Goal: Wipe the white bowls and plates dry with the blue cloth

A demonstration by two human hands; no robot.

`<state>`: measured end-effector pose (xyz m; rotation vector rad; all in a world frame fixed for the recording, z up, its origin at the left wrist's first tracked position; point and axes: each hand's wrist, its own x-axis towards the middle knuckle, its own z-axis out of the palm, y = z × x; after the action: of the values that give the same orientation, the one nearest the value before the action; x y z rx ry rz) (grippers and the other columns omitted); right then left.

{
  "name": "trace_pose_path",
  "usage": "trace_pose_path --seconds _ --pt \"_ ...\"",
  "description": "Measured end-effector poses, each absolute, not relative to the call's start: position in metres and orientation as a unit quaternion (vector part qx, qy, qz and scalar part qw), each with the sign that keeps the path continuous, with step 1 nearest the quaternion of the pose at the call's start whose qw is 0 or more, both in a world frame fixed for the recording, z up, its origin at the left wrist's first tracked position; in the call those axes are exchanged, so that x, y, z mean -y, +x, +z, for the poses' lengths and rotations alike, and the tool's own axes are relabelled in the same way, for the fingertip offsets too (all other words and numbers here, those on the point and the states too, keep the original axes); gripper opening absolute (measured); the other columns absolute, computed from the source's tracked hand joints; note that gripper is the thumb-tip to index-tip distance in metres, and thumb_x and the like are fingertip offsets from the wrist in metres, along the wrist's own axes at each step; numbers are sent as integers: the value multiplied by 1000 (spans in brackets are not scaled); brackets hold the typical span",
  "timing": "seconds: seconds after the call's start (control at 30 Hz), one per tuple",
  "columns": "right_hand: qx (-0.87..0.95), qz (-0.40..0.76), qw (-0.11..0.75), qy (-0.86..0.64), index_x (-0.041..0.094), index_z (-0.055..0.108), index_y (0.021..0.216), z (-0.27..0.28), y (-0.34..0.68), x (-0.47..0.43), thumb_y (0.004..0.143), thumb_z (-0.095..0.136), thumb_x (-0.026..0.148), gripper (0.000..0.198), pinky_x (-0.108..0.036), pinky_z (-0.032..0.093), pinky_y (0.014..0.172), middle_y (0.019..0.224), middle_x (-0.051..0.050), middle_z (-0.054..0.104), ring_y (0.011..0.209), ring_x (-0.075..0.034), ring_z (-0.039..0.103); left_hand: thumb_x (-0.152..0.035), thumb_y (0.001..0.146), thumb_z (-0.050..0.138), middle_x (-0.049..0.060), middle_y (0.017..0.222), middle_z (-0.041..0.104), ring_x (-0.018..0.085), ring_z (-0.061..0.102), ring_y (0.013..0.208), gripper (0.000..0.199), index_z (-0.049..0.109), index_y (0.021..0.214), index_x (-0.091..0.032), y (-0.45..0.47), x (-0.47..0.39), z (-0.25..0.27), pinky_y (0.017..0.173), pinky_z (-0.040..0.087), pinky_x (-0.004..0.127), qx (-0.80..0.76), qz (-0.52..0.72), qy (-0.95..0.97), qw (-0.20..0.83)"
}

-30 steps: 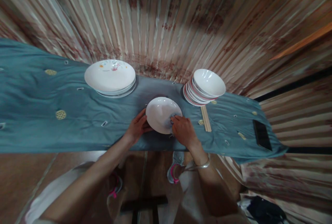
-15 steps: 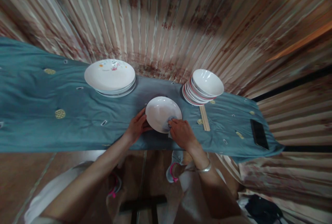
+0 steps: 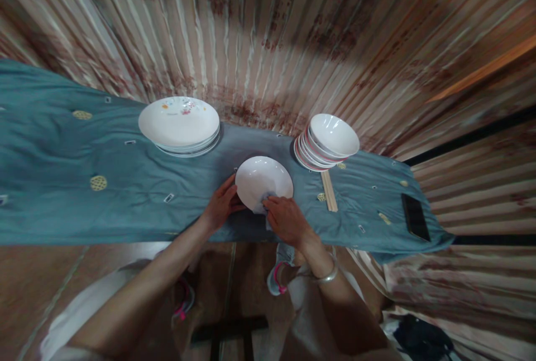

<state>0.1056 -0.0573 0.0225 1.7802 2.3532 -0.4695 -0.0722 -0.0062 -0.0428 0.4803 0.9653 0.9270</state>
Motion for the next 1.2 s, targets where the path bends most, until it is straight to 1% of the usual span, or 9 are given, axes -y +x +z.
trace_pose_path --seconds 0.13,0.3,0.43,0.53,0.7,0.93,1.1,1.2 --pt "-788 -161 73 589 18 67 124 24 101 56 97 44 12 36 -39 43 105 138 -12 64 123 -24 62 -25 88 69 12 114 76 26 75 96 69 45 152 -23 -72 6 -44 78 64 40 -445 427 217 757" --pt "-796 -169 66 577 16 66 125 27 95 54 97 43 11 36 -36 42 104 133 -13 66 123 -23 61 -27 86 71 9 111 76 23 74 93 68 48 150 -27 -73 6 -44 72 64 34 -442 423 220 760" --pt "-799 -168 56 574 17 65 125 25 91 53 97 42 12 37 -36 42 104 134 -12 65 120 -23 62 -28 86 70 7 103 76 19 73 81 68 47 151 -26 -73 6 -44 63 61 27 -447 420 230 755" --pt "-805 -160 47 569 17 64 128 23 88 52 97 42 11 38 -35 43 103 136 -11 64 120 -23 62 -30 86 71 6 94 75 16 70 72 69 48 150 -24 -73 6 -47 60 58 24 -445 425 237 752" --pt "-812 -138 40 565 18 62 131 19 85 51 97 42 12 40 -34 44 102 139 -11 63 119 -22 61 -30 84 73 4 89 74 15 68 69 72 47 151 -23 -73 5 -51 60 57 24 -443 427 233 753" --pt "-814 -129 32 565 19 61 131 16 85 48 96 42 11 41 -33 44 103 142 -10 61 119 -22 61 -26 86 70 4 90 74 15 69 70 64 52 147 -25 -72 5 -48 63 60 26 -451 429 221 751" --pt "-815 -118 27 567 19 57 139 11 86 44 98 38 12 45 -34 44 103 146 -10 57 121 -22 58 -25 88 69 4 90 74 15 69 71 64 50 148 -24 -72 6 -45 62 60 26 -453 429 219 750" --pt "-813 -114 28 570 19 55 142 8 87 41 98 38 13 47 -34 43 104 150 -10 54 123 -23 57 -27 87 70 5 94 75 16 70 72 66 49 149 -24 -72 6 -45 62 60 26 -452 426 224 751"
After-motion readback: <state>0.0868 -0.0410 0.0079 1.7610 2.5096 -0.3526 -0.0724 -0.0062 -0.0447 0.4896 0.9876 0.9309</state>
